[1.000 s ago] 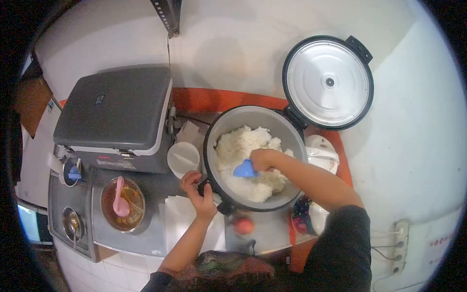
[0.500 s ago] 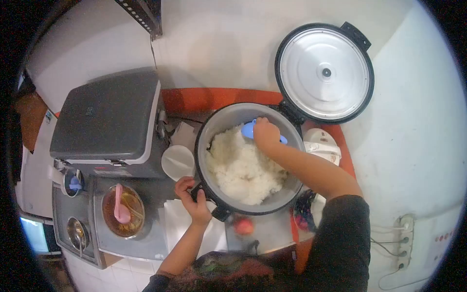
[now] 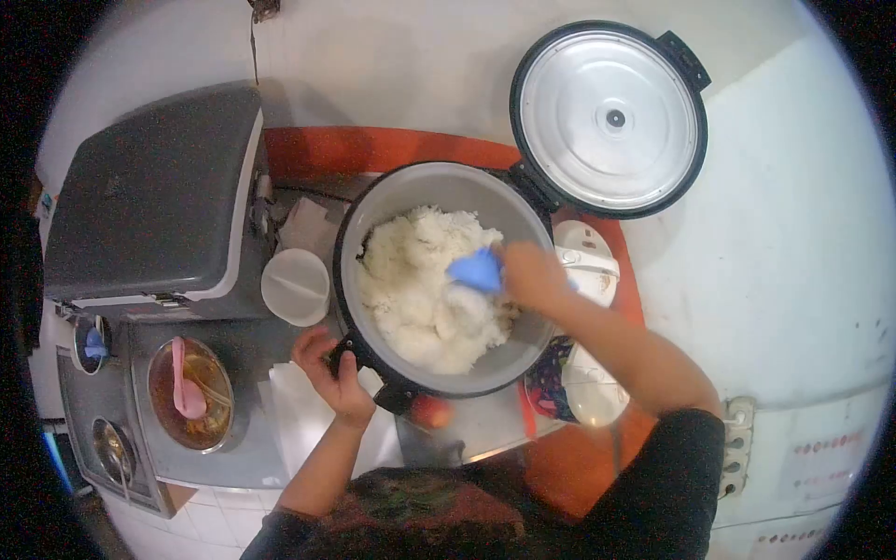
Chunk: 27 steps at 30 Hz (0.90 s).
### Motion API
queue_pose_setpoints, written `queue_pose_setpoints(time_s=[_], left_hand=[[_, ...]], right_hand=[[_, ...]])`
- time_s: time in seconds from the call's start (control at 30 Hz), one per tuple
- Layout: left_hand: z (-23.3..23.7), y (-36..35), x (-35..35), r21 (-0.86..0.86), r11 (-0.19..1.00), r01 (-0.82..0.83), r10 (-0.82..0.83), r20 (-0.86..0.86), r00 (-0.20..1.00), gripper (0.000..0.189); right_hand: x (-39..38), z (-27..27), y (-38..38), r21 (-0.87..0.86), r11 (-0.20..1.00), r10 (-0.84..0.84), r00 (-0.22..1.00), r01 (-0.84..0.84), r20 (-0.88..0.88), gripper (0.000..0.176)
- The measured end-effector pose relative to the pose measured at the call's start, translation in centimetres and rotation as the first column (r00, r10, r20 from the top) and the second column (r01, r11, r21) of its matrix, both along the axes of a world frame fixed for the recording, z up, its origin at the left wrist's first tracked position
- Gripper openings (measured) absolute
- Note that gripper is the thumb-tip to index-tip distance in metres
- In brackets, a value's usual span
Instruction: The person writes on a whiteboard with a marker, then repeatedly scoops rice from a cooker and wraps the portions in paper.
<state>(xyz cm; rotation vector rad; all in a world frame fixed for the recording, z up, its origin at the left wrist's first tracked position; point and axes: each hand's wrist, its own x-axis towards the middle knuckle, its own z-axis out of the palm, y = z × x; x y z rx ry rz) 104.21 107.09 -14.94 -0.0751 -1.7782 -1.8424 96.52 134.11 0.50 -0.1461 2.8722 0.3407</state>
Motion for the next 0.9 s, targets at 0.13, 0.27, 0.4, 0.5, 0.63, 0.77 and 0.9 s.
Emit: queue_pose_setpoints(time_s=[0.13,0.27,0.4,0.5,0.63,0.77,0.9], left_hand=[[-0.4,0.0,0.2,0.036,0.999,0.015,-0.016,0.014,1.000,0.024],[-0.3,0.5,0.3,0.056,0.998,-0.018,0.017,0.027,0.999,0.023],[0.0,-0.1,0.5,0.015,1.000,-0.024,0.023,0.041,0.999,0.021],[0.4,-0.5,0.7,-0.015,0.999,-0.045,0.045,0.045,0.998,0.020],[0.2,-0.2,0.6,-0.001,1.000,-0.029,0.029,0.047,0.998,0.018],[0.7,-0.3,0.3,-0.040,0.999,-0.019,0.020,0.033,0.999,0.020],[0.4,0.0,0.2,-0.035,0.999,-0.030,0.031,0.014,0.999,0.024]], right_hand=[[-2.5,0.3,3.2,0.267,0.957,-0.078,0.989,0.110,-0.129,0.021],[-2.4,-3.2,2.3,0.307,0.951,-0.057,0.997,0.041,0.042,0.014],[-2.5,-5.3,5.1,0.259,0.962,-0.011,0.938,-0.085,0.347,0.016],[-0.6,-6.1,5.5,0.199,0.968,0.033,0.858,-0.156,0.513,0.023],[2.9,-4.4,2.5,-0.075,0.997,0.058,0.911,-0.030,0.408,0.028],[1.2,-3.8,5.5,-0.317,0.946,-0.044,0.994,0.073,0.095,0.030],[-3.2,-2.7,2.8,0.036,0.992,-0.107,0.951,0.122,-0.291,0.035]])
